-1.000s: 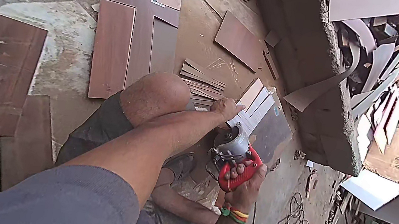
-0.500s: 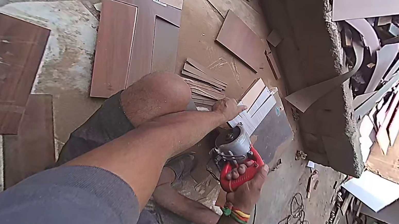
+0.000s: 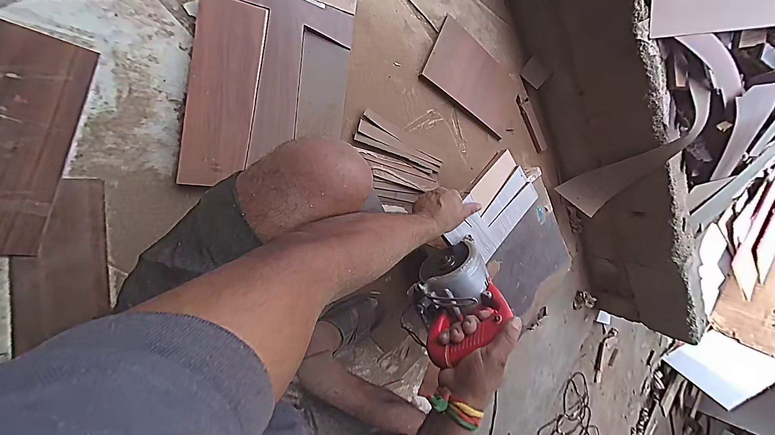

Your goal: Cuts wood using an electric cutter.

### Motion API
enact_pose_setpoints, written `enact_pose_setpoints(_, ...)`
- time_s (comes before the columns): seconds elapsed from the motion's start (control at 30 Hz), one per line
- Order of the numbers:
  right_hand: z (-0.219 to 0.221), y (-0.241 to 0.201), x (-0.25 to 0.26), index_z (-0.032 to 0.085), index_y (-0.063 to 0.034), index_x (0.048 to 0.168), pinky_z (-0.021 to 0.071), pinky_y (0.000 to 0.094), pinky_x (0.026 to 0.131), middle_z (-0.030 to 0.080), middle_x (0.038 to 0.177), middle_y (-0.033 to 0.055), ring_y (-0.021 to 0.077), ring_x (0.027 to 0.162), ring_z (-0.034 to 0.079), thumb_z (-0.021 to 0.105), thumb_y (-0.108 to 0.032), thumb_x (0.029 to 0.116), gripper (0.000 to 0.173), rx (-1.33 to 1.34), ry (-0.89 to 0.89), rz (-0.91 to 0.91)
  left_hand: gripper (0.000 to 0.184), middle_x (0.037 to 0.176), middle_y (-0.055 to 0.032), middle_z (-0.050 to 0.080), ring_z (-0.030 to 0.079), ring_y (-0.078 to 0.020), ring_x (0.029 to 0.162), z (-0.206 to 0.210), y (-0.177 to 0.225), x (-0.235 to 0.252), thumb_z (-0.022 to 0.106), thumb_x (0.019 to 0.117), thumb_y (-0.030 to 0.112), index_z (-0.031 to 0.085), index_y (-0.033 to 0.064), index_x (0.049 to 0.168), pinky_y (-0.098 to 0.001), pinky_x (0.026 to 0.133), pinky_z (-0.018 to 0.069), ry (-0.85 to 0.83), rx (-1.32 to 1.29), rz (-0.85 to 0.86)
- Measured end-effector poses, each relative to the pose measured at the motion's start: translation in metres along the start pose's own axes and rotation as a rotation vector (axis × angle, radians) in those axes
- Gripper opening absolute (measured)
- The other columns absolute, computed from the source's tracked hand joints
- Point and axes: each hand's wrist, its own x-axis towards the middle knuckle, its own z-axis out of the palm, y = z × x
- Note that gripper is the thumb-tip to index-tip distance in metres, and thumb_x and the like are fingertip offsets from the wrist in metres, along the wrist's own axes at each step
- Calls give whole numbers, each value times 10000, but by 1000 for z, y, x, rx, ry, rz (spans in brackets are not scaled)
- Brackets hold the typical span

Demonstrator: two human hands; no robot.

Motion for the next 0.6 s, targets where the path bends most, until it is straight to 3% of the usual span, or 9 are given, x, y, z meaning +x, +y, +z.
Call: enact_pose_setpoints(0.6,4,-2,5,535,-111,871,511,323,353,514,508,-13,128,369,535,143,-614,1083,672,-14,35,11,791,1216,-228,682,659,-380,1187,-2,0,-1,373,1010,733,690,22,1153,-621,946,527,1,21,21)
